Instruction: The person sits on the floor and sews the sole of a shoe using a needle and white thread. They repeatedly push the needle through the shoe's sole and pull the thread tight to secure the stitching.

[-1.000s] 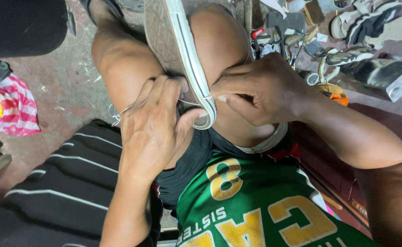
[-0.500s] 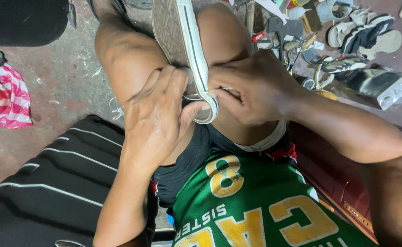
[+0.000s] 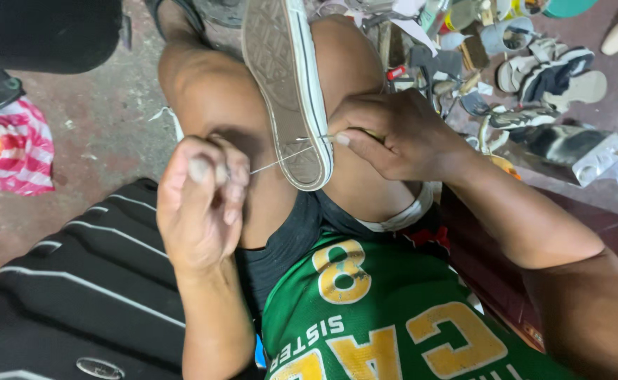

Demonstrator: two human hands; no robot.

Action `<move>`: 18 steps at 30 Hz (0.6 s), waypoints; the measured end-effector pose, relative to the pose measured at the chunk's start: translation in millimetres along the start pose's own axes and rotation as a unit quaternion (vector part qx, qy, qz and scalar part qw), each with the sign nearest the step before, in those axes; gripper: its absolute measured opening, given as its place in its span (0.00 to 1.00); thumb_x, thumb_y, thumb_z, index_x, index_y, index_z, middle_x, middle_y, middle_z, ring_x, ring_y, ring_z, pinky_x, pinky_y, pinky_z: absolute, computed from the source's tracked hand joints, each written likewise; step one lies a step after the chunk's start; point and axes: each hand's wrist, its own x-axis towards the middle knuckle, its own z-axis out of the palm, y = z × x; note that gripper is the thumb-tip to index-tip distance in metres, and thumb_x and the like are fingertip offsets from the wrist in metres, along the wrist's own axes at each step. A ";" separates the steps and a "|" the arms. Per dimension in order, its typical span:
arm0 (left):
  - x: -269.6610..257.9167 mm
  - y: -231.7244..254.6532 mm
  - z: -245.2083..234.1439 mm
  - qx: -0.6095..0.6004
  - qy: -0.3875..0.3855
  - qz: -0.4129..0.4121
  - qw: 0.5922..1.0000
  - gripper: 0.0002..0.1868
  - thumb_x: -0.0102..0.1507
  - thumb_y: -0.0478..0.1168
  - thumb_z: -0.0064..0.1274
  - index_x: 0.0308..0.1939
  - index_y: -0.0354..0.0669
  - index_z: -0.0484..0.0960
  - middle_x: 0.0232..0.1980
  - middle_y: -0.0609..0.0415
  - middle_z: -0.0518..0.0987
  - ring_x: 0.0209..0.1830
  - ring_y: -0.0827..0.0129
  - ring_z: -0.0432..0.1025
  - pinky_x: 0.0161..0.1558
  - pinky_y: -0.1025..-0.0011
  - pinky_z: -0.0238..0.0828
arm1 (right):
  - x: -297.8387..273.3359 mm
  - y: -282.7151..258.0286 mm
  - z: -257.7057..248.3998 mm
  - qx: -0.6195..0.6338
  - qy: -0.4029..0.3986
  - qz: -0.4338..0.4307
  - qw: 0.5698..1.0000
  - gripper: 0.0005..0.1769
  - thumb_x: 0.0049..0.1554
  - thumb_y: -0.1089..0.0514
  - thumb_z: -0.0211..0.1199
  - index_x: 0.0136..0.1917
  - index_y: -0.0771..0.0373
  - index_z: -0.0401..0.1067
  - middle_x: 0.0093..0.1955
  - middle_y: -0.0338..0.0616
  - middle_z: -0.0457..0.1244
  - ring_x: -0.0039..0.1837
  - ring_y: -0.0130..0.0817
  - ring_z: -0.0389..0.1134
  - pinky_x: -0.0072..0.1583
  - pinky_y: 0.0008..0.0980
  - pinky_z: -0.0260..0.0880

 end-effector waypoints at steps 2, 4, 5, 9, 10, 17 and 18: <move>2.9 -3.5 3.7 0.176 0.083 -0.044 0.980 0.08 0.73 0.38 0.47 0.47 0.35 0.78 0.33 0.60 0.75 0.27 0.77 0.62 0.27 0.77 0.55 | -3.0 -1.6 1.7 -0.002 0.011 0.002 1.000 0.05 0.63 0.61 0.60 0.52 0.63 0.73 0.49 0.43 0.69 0.52 0.42 0.73 0.52 0.37 0.72; 3.7 -7.9 14.9 0.398 0.036 0.060 0.915 0.08 0.76 0.37 0.46 0.51 0.37 0.80 0.38 0.57 0.80 0.34 0.71 0.70 0.37 0.72 0.67 | -5.3 -1.7 3.2 -0.014 0.020 -0.003 1.000 0.05 0.63 0.61 0.60 0.52 0.62 0.74 0.49 0.42 0.69 0.51 0.42 0.73 0.51 0.37 0.72; 3.6 -8.5 20.6 0.500 0.011 0.111 0.859 0.09 0.77 0.37 0.46 0.53 0.38 0.80 0.41 0.55 0.82 0.38 0.68 0.74 0.42 0.69 0.73 | -6.0 -1.9 4.0 -0.020 0.023 -0.006 1.000 0.04 0.63 0.61 0.61 0.51 0.62 0.74 0.49 0.42 0.69 0.50 0.42 0.72 0.51 0.37 0.72; 5.4 -0.4 35.7 0.566 -0.044 0.126 0.814 0.08 0.76 0.35 0.45 0.54 0.39 0.79 0.37 0.50 0.79 0.33 0.67 0.76 0.38 0.68 0.71 | -9.3 -4.8 5.5 -0.038 0.030 0.017 0.999 0.06 0.62 0.60 0.63 0.52 0.61 0.76 0.47 0.43 0.68 0.47 0.42 0.71 0.47 0.38 0.70; 7.0 1.0 38.5 0.561 -0.049 0.121 0.817 0.07 0.75 0.35 0.46 0.53 0.39 0.79 0.36 0.50 0.79 0.32 0.68 0.76 0.38 0.68 0.71 | -9.7 -5.6 5.3 -0.037 0.036 0.017 0.999 0.06 0.62 0.60 0.63 0.53 0.61 0.75 0.47 0.42 0.68 0.47 0.42 0.72 0.47 0.37 0.71; 11.0 -0.3 45.5 0.548 -0.046 0.077 0.831 0.07 0.68 0.33 0.53 0.50 0.39 0.77 0.25 0.53 0.73 0.22 0.70 0.69 0.32 0.71 0.69 | -7.8 -8.4 7.7 -0.056 0.049 0.005 0.997 0.06 0.61 0.60 0.64 0.53 0.60 0.76 0.48 0.42 0.68 0.47 0.41 0.71 0.46 0.37 0.71; 11.8 -1.4 45.4 0.547 -0.047 0.071 0.833 0.07 0.68 0.32 0.53 0.50 0.39 0.77 0.24 0.54 0.72 0.22 0.71 0.68 0.32 0.71 0.68 | -7.0 -9.5 7.2 -0.058 0.049 0.006 0.997 0.06 0.61 0.60 0.63 0.53 0.60 0.76 0.48 0.42 0.68 0.47 0.42 0.71 0.46 0.37 0.71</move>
